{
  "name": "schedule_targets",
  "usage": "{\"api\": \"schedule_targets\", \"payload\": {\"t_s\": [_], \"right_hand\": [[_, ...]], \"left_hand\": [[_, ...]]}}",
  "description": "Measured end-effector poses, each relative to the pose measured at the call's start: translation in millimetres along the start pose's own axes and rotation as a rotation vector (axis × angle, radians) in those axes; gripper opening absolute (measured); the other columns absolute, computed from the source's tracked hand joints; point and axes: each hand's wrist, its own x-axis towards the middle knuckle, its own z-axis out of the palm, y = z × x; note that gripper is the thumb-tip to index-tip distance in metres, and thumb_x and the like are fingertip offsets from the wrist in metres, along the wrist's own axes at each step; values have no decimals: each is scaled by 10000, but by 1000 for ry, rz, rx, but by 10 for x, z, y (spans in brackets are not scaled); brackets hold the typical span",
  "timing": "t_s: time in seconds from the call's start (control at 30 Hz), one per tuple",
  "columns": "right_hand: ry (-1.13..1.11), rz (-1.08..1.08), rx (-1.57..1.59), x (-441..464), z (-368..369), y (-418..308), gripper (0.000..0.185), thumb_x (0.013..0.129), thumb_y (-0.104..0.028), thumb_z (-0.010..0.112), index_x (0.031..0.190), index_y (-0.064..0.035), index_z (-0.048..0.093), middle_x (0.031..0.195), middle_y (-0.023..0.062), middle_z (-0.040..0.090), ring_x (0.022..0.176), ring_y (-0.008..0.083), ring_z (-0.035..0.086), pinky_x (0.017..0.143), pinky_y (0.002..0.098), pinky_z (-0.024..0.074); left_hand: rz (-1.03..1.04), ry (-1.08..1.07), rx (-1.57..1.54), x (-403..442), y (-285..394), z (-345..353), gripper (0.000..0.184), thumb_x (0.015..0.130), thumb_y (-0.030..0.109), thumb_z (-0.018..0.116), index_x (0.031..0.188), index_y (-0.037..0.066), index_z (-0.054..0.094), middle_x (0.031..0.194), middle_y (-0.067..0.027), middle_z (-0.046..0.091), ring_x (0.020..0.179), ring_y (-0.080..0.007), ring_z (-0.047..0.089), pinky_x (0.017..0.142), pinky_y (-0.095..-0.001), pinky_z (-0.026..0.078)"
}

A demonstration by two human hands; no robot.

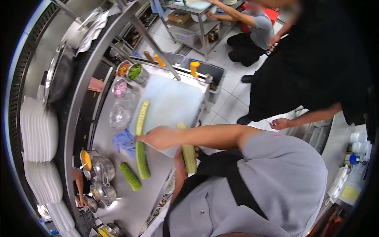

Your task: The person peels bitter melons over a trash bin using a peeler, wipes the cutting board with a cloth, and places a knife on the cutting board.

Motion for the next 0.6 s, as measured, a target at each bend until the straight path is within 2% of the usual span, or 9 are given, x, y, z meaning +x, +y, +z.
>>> {"api": "schedule_targets", "payload": {"t_s": [0.07, 0.1, 0.13, 0.17, 0.2, 0.23, 0.33, 0.4, 0.6], "right_hand": [[149, 201, 177, -901, -356, 303, 454, 1016, -372, 444, 1463, -295, 421, 964, 202, 681, 894, 393, 668, 747, 494, 521], [186, 278, 183, -1352, -546, 455, 399, 1021, -390, 426, 1387, -259, 516, 939, 198, 678, 875, 383, 665, 740, 485, 524], [261, 313, 154, -1719, -619, 698, 274, 993, -277, 486, 1209, -187, 628, 911, 201, 674, 848, 384, 662, 731, 472, 527], [534, 111, 94, -2017, -595, 1053, 167, 934, -129, 521, 1034, -106, 652, 874, 192, 674, 819, 393, 662, 715, 467, 530], [692, 24, -27, -2246, -814, 1175, 198, 883, -38, 516, 1045, -79, 624, 861, 189, 677, 807, 401, 665, 700, 481, 525], [737, 272, 104, -2445, -1099, 1056, 219, 904, -52, 499, 1099, -65, 598, 883, 194, 684, 816, 410, 665, 698, 497, 518], [705, 597, -258, -2633, -1805, 1217, 246, 914, -142, 528, 1144, -65, 573, 883, 208, 682, 832, 408, 666, 692, 511, 514], [655, 509, -548, -2548, -2019, 1560, 252, 894, -169, 546, 1116, -55, 582, 862, 184, 686, 825, 375, 687, 674, 474, 539], [510, 391, -900, -1894, -2622, 2400, 205, 881, -165, 534, 967, -34, 666, 909, 136, 709, 762, 306, 722, 635, 416, 581]], "left_hand": [[122, -242, 91, 476, -154, 141, 511, 1005, 431, 387, 1212, -7, 550, 924, -159, 673, 717, -262, 664, 577, -329, 533], [158, -79, 252, 755, -317, 143, 495, 1011, 425, 388, 1186, -3, 563, 876, -155, 668, 635, -252, 644, 525, -319, 515], [143, -68, 247, 962, -388, 331, 473, 1023, 391, 354, 1189, 0, 564, 887, -144, 670, 675, -254, 649, 548, -326, 523], [56, -145, 12, 1079, -321, 711, 466, 1031, 365, 316, 1222, 14, 555, 968, -139, 670, 747, -249, 653, 583, -345, 534], [13, -298, -35, 1274, -233, 964, 477, 1038, 355, 283, 1260, 23, 543, 1076, -134, 659, 818, -247, 652, 621, -361, 544], [93, -324, 26, 1320, -107, 1333, 488, 1039, 366, 282, 1268, 21, 540, 1106, -135, 651, 826, -245, 650, 623, -361, 545], [163, -375, 96, 1705, 157, 2065, 504, 1043, 386, 283, 1283, 19, 532, 1132, -139, 645, 833, -239, 649, 619, -352, 550], [155, -407, 106, 1971, 280, 2433, 511, 1046, 394, 285, 1290, 17, 528, 1128, -142, 647, 831, -236, 650, 614, -342, 553], [194, -199, 419, 2868, 600, 2964, 483, 1050, 412, 293, 1148, 14, 549, 801, -153, 655, 591, -227, 629, 530, -344, 546]]}}
